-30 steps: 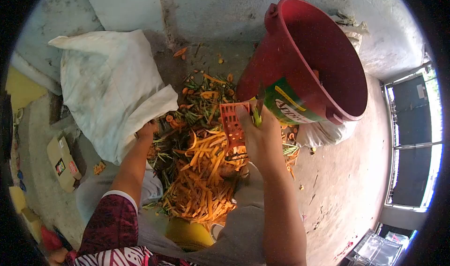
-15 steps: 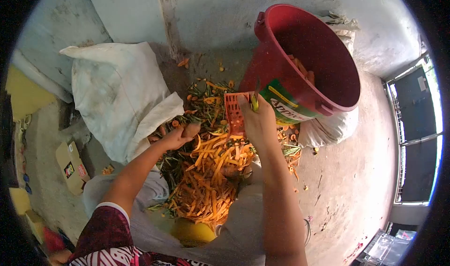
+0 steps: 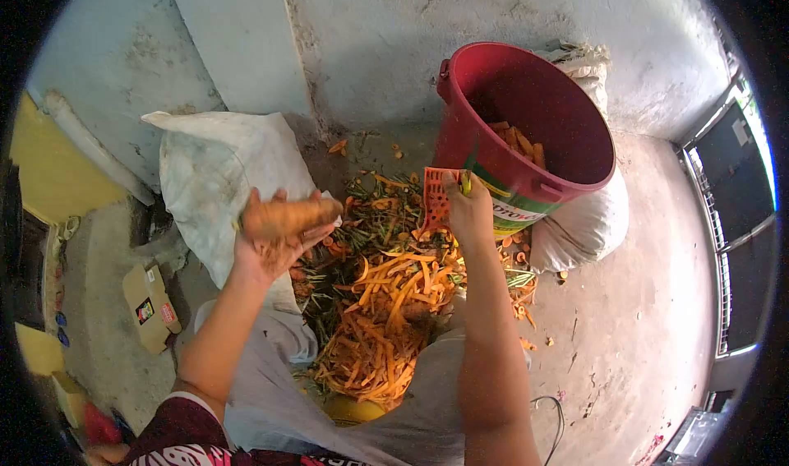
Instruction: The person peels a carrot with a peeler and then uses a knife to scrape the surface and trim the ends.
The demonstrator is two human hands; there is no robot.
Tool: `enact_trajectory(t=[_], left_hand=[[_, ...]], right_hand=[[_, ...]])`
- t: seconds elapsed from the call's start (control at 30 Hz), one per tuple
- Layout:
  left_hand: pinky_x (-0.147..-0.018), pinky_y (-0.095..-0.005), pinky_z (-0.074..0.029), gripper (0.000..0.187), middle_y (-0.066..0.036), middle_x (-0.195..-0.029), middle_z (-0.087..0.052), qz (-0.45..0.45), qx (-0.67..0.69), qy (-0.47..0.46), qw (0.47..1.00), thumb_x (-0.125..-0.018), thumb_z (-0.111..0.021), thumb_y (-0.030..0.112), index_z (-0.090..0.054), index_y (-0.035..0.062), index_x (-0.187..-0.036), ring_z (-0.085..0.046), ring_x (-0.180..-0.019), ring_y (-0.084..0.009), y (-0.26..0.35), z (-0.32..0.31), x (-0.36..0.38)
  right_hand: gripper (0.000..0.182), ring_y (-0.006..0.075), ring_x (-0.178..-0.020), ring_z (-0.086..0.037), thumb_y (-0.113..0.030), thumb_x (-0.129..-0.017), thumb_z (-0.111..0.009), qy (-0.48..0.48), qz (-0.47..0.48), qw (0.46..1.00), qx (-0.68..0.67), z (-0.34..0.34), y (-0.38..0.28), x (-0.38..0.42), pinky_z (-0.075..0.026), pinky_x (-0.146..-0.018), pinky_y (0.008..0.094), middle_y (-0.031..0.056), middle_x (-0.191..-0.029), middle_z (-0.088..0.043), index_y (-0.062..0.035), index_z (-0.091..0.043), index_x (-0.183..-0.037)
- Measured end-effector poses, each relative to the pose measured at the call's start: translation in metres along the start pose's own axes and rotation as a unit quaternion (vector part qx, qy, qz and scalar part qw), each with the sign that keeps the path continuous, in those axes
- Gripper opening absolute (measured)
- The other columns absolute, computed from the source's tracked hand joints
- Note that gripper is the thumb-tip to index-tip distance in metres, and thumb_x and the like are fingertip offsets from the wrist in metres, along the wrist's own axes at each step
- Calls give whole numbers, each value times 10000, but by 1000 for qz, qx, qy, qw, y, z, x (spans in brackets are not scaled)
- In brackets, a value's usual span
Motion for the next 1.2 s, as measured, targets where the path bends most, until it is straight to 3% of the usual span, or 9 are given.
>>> enact_trajectory(t=[0.07, 0.17, 0.2, 0.33, 0.53, 0.67, 0.87, 0.97, 1.2], left_hand=[[-883, -477, -380, 375, -184, -1157, -378, -8, 1, 104, 995, -788, -473, 193, -376, 59, -1125, -421, -1044, -356, -9, 7, 11], [-890, -424, -392, 367, -193, -1158, -375, 19, -12, 42, 999, -786, -456, 144, -372, 50, -1130, -452, -1016, -334, -25, 24, 8], [-863, -350, -418, 344, -184, -1116, -422, -10, -68, 64, 996, -807, -433, 155, -381, 31, -1123, -492, -979, -281, -30, 23, 3], [-680, -285, -508, 382, -159, -1029, -511, 113, -116, -26, 986, -831, -428, 181, -366, -35, -1141, -562, -851, -219, -40, 35, -22], [-575, -279, -493, 279, -67, -853, -565, 131, -141, 130, 973, -864, -391, 256, -479, 65, -1047, -567, -689, -151, -64, 31, -30], [-580, -276, -483, 295, -52, -884, -555, 153, -78, 74, 982, -873, -371, 302, -481, 88, -1044, -558, -718, -144, -59, 44, -42], [-624, -283, -477, 309, -59, -917, -546, 94, -133, 114, 980, -879, -351, 306, -471, 74, -1043, -555, -756, -158, -60, 26, -38], [-647, -296, -476, 291, -60, -915, -547, 119, -144, 203, 961, -883, -344, 279, -466, 71, -1045, -559, -766, -166, -59, 7, -33], [-629, -293, -483, 290, -55, -897, -560, 97, -203, 197, 954, -877, -360, 293, -490, 72, -1013, -565, -761, -158, -60, -7, -21]], right_hand=[[281, 147, -599, -442, -268, -841, -466, -6, 32, 999, -19, -5, 0, 3, -361, -583, 289, 65, -673, -528, 6, -512, -880], [280, 136, -589, -425, -265, -842, -465, 16, -33, 999, 17, -12, -13, 13, -355, -580, 282, 51, -659, -511, 8, -516, -880], [279, 127, -586, -405, -265, -840, -476, 19, -53, 998, -30, -16, -16, 17, -353, -582, 278, 31, -667, -496, 8, -525, -870], [249, 104, -607, -403, -260, -829, -506, 22, -99, 976, -190, -41, -15, 20, -353, -580, 266, -8, -692, -499, -15, -549, -845], [215, 96, -590, -471, -212, -804, -548, -55, -135, 954, -263, -69, -31, 35, -385, -532, 264, 23, -697, -540, 3, -548, -821], [199, 108, -639, -512, -195, -813, -540, -37, -84, 979, -182, -77, -36, 38, -423, -551, 259, 45, -761, -552, 2, -538, -830], [266, 142, -658, -502, -245, -813, -531, 33, 24, 999, -20, -85, -45, 50, -398, -608, 265, 76, -735, -551, 18, -518, -848], [281, 165, -660, -501, -257, -818, -519, 39, 25, 999, -14, -88, -47, 56, -402, -621, 287, 95, -724, -546, 21, -511, -858], [271, 279, -601, -553, -224, -836, -477, 68, 70, 994, 47, -87, -45, 59, -418, -553, 336, 171, -696, -561, 35, -488, -915]])
Point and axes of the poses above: each hand's wrist, its own x-axis away from the middle knuckle, its own z-axis out of the back of the hand, y = z × x, the point moved 1 cm from there along -x, towards the middle knuckle
